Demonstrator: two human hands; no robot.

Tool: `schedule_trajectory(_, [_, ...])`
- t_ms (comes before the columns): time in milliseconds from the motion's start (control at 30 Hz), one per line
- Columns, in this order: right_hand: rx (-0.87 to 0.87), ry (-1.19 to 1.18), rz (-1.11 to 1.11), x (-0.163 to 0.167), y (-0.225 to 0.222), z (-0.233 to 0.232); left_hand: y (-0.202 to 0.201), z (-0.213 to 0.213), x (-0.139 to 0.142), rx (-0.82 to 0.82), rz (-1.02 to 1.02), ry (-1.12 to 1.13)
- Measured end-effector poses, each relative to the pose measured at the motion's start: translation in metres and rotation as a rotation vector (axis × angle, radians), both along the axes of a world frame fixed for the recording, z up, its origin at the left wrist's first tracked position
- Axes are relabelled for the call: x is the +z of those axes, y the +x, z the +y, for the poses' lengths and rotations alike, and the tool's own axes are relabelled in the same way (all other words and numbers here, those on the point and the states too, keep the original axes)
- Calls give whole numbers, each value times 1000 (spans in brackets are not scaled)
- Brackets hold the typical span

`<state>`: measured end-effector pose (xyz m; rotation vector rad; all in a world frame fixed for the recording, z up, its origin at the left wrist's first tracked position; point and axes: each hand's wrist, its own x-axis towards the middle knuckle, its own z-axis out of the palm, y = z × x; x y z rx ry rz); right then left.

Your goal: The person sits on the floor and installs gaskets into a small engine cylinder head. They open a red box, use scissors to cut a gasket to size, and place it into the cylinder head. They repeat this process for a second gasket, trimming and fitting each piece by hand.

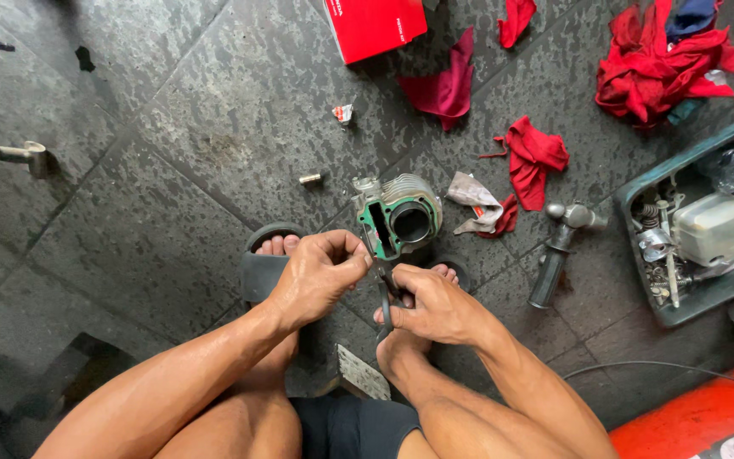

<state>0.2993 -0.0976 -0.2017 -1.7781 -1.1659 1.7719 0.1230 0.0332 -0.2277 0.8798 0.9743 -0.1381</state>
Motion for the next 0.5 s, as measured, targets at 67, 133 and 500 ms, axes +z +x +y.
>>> schedule_trajectory(67, [6, 13, 8, -4, -1, 5, -3, 4, -1, 31, -9, 0])
schedule_trajectory(133, [-9, -14, 36, -10, -3, 11, -7, 10, -2, 59, -6, -1])
schedule_trajectory(500, [-724, -2, 655, -29, 2, 18, -16, 28, 10, 89, 9, 11])
